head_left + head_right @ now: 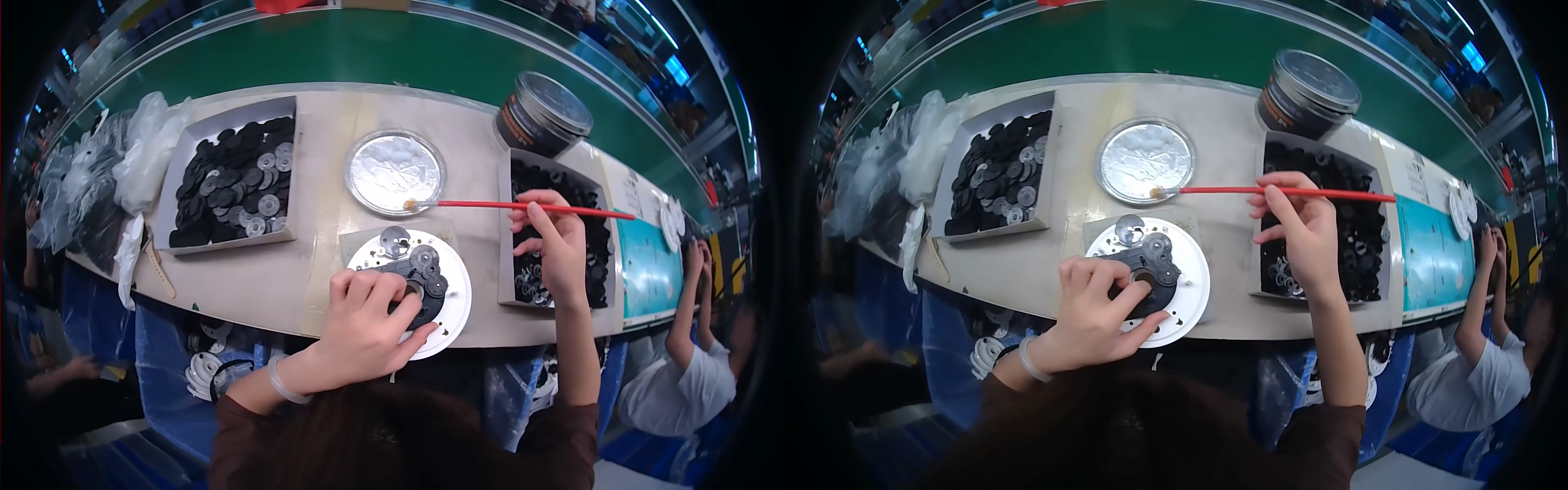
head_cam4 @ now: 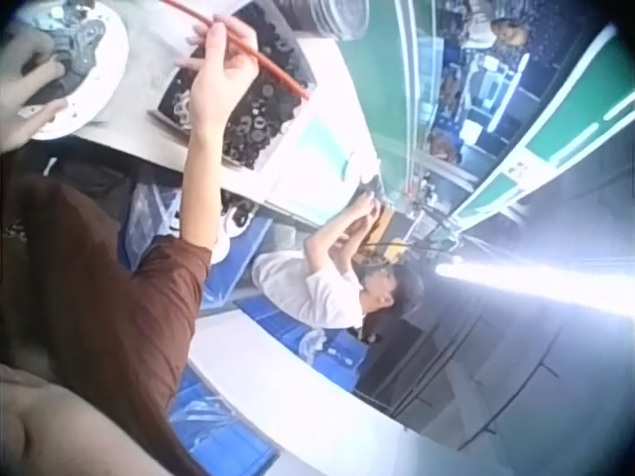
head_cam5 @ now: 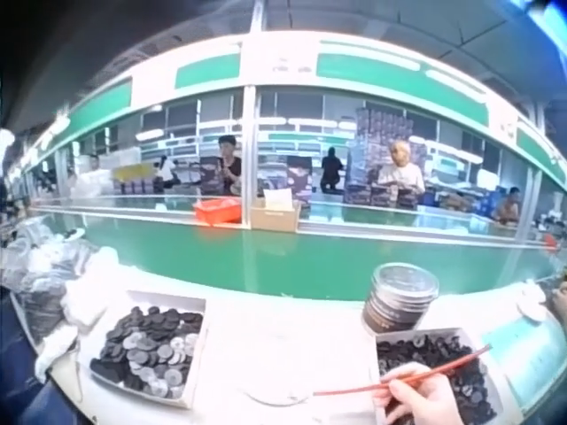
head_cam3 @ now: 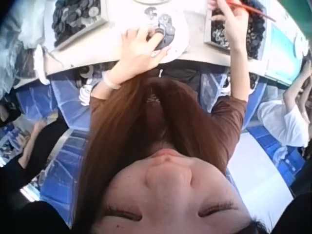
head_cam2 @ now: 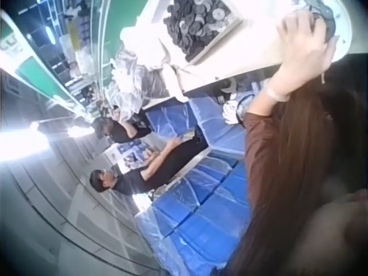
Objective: Applying lubricant to small circular parts and assembling them onto a white base plate on a factory assembly line.
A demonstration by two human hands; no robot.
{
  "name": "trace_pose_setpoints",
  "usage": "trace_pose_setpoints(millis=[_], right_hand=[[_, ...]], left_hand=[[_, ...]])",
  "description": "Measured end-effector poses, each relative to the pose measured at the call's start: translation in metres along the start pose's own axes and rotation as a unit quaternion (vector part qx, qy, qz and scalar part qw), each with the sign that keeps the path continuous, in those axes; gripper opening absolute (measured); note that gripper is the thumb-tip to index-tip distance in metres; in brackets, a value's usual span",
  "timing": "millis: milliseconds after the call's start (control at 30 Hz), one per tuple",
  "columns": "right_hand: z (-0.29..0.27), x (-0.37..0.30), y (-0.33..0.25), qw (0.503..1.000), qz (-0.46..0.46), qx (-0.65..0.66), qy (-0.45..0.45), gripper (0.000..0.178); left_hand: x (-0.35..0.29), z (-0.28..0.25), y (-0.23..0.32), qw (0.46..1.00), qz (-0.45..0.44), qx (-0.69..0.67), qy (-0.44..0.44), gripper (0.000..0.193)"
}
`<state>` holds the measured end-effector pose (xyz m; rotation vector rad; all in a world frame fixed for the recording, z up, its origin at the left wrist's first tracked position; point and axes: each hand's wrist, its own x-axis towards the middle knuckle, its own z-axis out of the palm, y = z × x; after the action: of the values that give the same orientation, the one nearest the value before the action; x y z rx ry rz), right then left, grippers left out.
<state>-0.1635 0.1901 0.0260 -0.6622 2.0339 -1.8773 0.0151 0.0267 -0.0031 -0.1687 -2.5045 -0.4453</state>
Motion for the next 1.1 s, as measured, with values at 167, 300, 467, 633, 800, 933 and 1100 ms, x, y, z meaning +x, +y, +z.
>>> trace_pose_setpoints(millis=[167, 300, 467, 633, 800, 933, 1100], right_hand=[[-0.007, 0.002, 0.004, 0.999, -0.024, 0.041, 0.025, 0.021], [-0.001, 0.004, -0.001, 0.999, -0.019, -0.018, -0.031, 0.026], [-0.037, -0.002, 0.007, 0.996, -0.016, 0.068, 0.051, 0.029], [-0.080, -0.025, 0.018, 0.992, 0.030, 0.107, 0.063, 0.033], [-0.079, -0.047, 0.003, 0.996, 0.043, -0.051, 0.060, 0.036], [-0.097, -0.072, 0.006, 0.981, -0.013, -0.146, 0.129, 0.035], [-0.130, -0.109, 0.006, 0.966, -0.018, -0.161, 0.201, 0.034]], left_hand=[[-0.001, 0.002, 0.000, 1.000, -0.004, 0.007, 0.007, 0.027], [0.001, -0.003, -0.002, 1.000, 0.011, -0.009, 0.004, 0.028], [0.031, -0.041, -0.024, 0.997, -0.011, -0.067, -0.031, 0.026], [0.103, -0.036, -0.094, 0.999, -0.040, 0.032, 0.002, 0.023], [0.171, 0.018, -0.187, 0.982, -0.087, 0.165, -0.041, 0.022], [0.196, 0.057, -0.234, 0.968, -0.078, 0.235, -0.042, 0.017], [0.228, 0.087, -0.269, 0.914, -0.073, 0.398, 0.022, 0.028]])
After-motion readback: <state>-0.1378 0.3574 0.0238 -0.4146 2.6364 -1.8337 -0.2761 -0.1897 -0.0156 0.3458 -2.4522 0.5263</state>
